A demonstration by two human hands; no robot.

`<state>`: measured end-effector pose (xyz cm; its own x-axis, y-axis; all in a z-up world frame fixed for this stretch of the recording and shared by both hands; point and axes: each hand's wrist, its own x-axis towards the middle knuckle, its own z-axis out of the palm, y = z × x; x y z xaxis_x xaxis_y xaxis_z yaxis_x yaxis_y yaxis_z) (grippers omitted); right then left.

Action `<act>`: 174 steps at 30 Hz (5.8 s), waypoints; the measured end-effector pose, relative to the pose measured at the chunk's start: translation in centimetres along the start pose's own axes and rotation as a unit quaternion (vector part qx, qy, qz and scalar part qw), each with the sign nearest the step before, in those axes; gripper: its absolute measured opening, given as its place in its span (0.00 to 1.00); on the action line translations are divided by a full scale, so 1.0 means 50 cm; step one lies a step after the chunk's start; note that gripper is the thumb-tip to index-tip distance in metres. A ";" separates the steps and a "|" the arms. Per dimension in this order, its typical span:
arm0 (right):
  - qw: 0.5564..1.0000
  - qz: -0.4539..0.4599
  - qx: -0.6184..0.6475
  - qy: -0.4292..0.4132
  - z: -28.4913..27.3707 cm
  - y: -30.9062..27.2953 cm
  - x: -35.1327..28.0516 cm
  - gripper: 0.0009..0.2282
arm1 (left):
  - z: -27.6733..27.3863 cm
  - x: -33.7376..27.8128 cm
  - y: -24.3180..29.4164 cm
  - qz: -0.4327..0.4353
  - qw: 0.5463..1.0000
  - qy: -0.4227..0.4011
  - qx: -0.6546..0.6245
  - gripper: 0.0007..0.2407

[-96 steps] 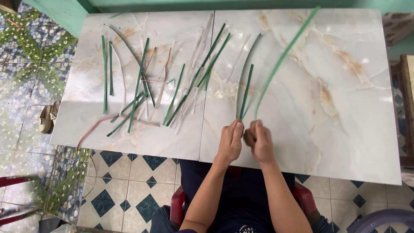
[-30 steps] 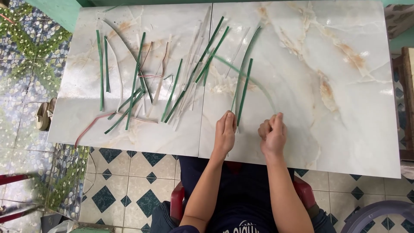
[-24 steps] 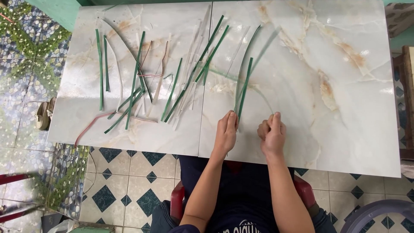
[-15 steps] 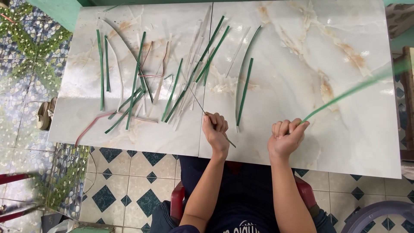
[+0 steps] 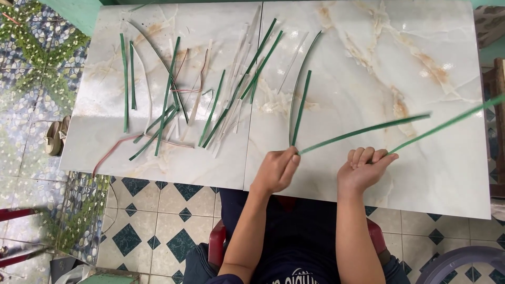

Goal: Organizing, aligning, and separating thin green and white plastic strips on a table.

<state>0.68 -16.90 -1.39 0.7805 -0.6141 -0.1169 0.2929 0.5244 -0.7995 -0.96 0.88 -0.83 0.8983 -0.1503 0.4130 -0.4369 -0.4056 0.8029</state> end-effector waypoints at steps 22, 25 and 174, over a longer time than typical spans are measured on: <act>0.899 0.032 -0.195 -0.390 -0.104 0.019 0.080 0.22 | 0.086 0.005 0.013 -0.184 0.797 0.305 -0.487 0.13; 0.877 0.023 -0.224 -0.424 -0.085 -0.006 0.077 0.22 | 0.092 0.008 -0.014 -0.209 0.776 0.341 -0.488 0.12; 0.862 -0.104 -0.324 -0.376 0.284 -0.020 0.261 0.11 | -0.006 0.441 0.020 -0.085 0.985 -0.061 -0.135 0.12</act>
<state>18.42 -17.05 6.26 0.9571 0.0276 0.2885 0.2895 -0.1396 -0.9470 18.42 -2.57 9.20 0.9513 -0.2152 0.2209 -0.2612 -0.1818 0.9480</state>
